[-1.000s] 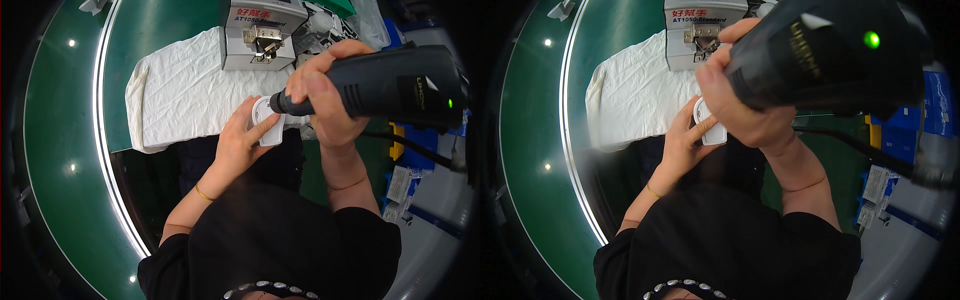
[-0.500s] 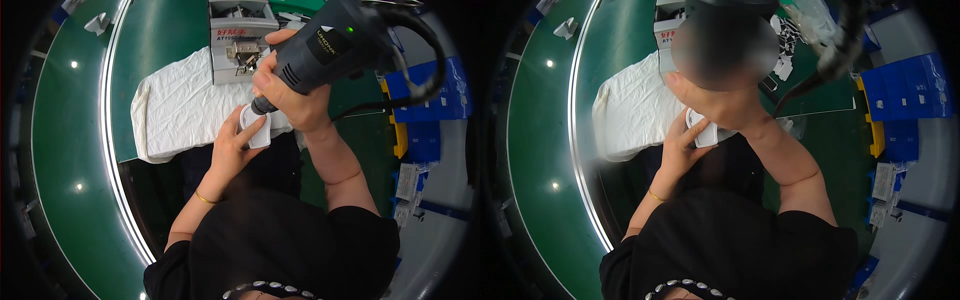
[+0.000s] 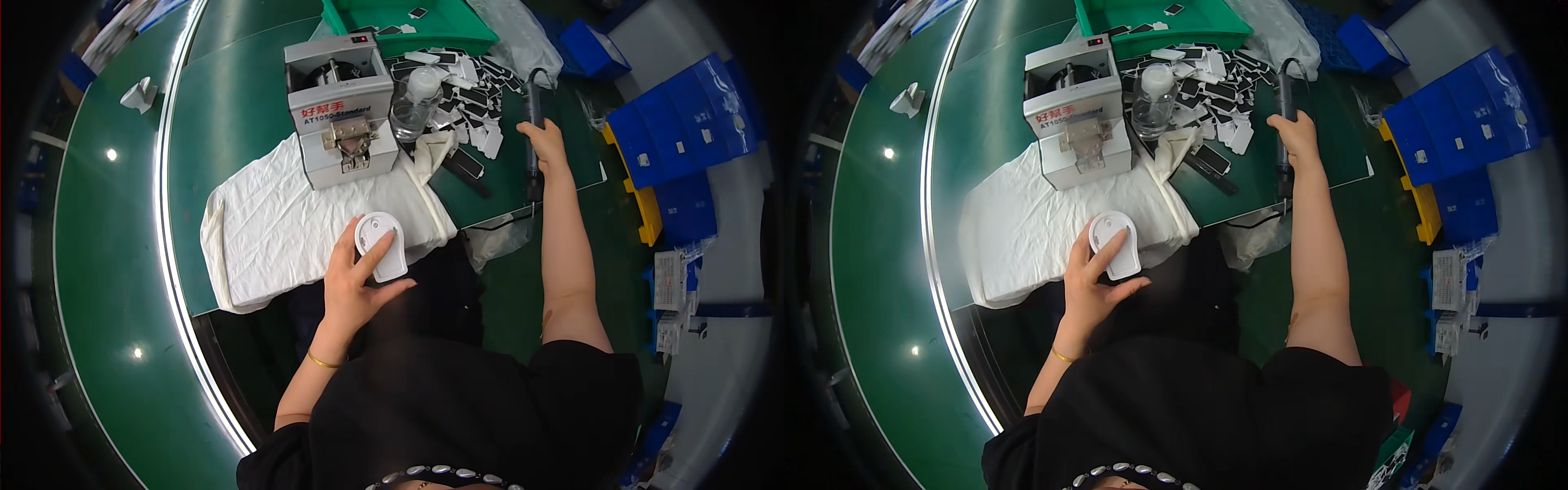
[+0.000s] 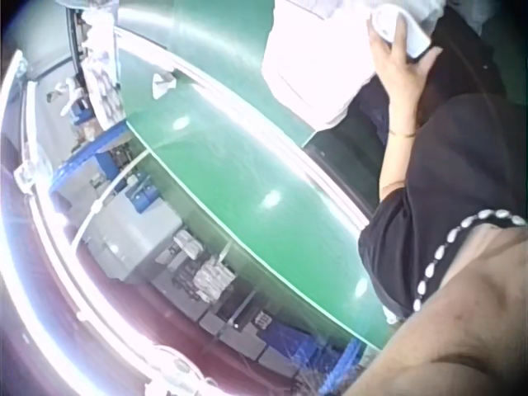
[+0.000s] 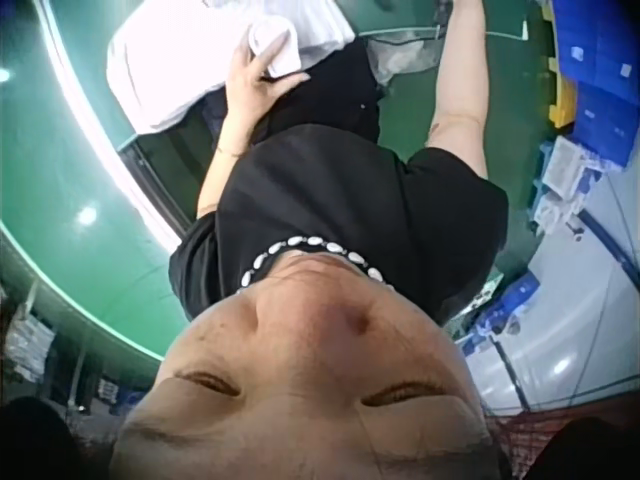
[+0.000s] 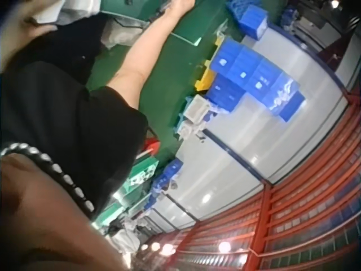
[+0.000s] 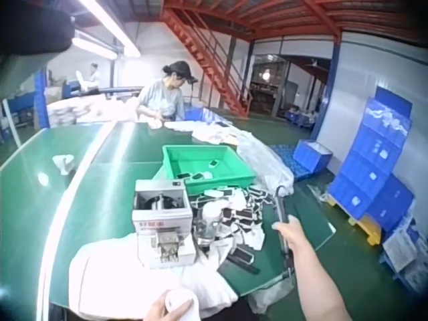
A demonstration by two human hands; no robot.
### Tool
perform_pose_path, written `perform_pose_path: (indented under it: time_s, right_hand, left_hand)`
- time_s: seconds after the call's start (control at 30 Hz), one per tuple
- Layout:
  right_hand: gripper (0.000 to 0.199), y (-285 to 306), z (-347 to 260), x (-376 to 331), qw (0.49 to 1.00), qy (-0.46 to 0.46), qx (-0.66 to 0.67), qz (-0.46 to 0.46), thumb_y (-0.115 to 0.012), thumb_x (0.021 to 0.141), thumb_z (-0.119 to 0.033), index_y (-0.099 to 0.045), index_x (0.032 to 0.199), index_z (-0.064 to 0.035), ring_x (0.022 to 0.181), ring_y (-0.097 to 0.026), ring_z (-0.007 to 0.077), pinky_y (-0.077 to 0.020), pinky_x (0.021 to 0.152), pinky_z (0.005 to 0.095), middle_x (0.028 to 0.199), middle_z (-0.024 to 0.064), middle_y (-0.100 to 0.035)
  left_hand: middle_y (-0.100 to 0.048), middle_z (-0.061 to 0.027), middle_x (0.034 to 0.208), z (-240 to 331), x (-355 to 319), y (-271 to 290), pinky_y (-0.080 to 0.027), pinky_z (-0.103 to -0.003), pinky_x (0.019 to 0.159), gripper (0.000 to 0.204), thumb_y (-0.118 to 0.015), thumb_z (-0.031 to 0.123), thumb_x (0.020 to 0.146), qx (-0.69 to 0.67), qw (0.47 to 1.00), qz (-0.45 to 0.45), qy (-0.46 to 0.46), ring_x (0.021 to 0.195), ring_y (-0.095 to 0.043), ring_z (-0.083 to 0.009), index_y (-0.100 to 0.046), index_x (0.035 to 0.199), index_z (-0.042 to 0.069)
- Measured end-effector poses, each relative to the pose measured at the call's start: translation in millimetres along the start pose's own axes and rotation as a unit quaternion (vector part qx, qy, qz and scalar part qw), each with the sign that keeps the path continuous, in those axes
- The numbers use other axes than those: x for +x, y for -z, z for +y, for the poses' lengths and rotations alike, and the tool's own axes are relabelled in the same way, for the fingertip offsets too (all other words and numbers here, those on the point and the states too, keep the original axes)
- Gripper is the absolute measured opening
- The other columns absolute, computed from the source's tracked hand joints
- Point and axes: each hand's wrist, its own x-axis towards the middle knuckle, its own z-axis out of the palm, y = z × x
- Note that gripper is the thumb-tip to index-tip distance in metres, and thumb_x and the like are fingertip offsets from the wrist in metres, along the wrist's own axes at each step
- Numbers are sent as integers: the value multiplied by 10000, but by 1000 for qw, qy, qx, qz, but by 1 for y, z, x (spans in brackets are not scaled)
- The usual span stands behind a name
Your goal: Assemble plastic electronic housings by inserting components and securing them with an electric screwdriver.
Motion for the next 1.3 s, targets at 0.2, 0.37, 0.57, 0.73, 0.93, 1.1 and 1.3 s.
perform_pose_path:
  time_s: [0.2,0.37,0.57,0.73,0.93,1.1,1.3]
  right_hand:
    - [347,-1,16,36,995,16,-78,-57,-732,740,-185,-666,1012,19,737,-611,175,-476,650,313,858,80,-653]
    - [445,3,20,57,988,54,-121,-81,-759,767,-270,-670,1072,41,786,-637,182,-494,701,328,936,107,-688]
    - [407,-31,5,15,895,323,-285,117,-769,798,-311,-694,1056,-5,880,-670,296,-513,796,379,1002,173,-707]
    - [284,-99,-42,-108,882,420,-207,-40,-771,783,-269,-709,966,-61,995,-622,305,-466,889,405,1035,111,-699]
    - [177,-130,-27,-116,867,423,-260,-31,-749,781,-176,-716,937,-99,1038,-573,280,-387,920,423,953,55,-703]
    - [122,-109,-64,-142,842,500,-202,3,-705,809,-91,-710,931,-94,942,-590,284,-409,892,447,922,70,-679]
    - [152,-106,-94,-212,767,583,-197,-180,-683,818,-20,-688,967,-51,943,-622,279,-465,919,424,929,96,-655]
  left_hand:
    - [-514,-223,1388,-3,0,-6,-499,-438,980,711,-925,192,559,22,999,23,-6,1216,-557,-396,-692,1231,176]
    - [-525,-218,1380,-4,-1,-8,-509,-431,967,707,-922,169,558,30,999,25,-5,1215,-563,-389,-694,1228,187]
    - [-523,-221,1378,-7,-3,-8,-511,-431,966,703,-921,165,556,29,999,27,2,1213,-565,-393,-698,1222,196]
    - [-528,-219,1369,-8,-2,-6,-511,-434,967,700,-921,164,555,28,999,30,0,1217,-563,-395,-695,1217,195]
    - [-532,-226,1367,-9,-1,-7,-494,-424,985,708,-928,175,558,20,1000,19,5,1209,-566,-393,-696,1227,174]
    - [-526,-228,1375,-9,-3,-4,-491,-425,996,725,-921,155,548,7,1000,19,1,1231,-553,-399,-692,1236,190]
    - [-524,-219,1372,-12,-3,-5,-492,-443,988,711,-901,147,558,4,1000,20,-2,1237,-546,-404,-682,1232,203]
